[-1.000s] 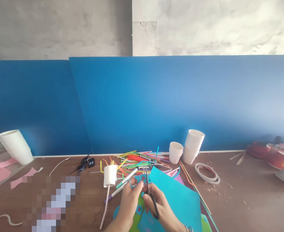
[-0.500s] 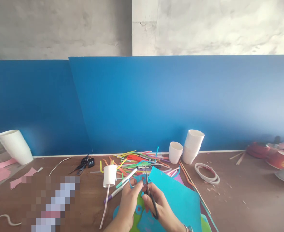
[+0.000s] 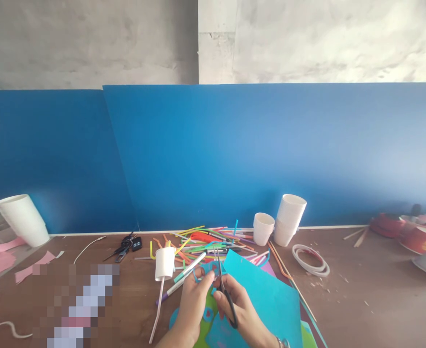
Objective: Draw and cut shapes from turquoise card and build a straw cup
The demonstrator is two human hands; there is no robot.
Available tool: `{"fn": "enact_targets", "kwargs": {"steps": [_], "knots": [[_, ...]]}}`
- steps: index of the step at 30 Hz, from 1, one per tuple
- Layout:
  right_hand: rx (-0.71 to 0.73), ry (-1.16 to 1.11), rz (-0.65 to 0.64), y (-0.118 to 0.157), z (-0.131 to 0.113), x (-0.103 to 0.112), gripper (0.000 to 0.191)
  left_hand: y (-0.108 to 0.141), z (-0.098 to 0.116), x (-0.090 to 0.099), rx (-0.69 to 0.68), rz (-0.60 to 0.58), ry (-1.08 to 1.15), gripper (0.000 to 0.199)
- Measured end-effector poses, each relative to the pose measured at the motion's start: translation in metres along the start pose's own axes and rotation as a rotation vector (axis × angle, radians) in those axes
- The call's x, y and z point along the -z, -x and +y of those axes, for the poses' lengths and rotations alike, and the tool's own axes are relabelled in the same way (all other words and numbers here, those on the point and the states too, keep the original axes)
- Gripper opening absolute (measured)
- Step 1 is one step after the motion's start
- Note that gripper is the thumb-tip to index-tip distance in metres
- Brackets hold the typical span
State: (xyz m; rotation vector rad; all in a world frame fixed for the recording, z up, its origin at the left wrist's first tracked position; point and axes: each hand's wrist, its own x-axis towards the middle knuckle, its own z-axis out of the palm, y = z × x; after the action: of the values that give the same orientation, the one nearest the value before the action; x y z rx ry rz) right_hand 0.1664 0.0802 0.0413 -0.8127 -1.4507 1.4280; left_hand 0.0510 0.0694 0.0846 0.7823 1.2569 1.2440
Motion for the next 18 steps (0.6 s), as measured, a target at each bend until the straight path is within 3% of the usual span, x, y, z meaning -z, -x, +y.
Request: {"fn": "enact_targets", "kwargs": {"steps": [18], "knots": [[-0.044, -0.003, 0.034, -0.0003, -0.0028, -0.0011, 0.042, -0.0055, 0.0005, 0.0045, -0.134, -0.023, -0.001, 0.021]]}}
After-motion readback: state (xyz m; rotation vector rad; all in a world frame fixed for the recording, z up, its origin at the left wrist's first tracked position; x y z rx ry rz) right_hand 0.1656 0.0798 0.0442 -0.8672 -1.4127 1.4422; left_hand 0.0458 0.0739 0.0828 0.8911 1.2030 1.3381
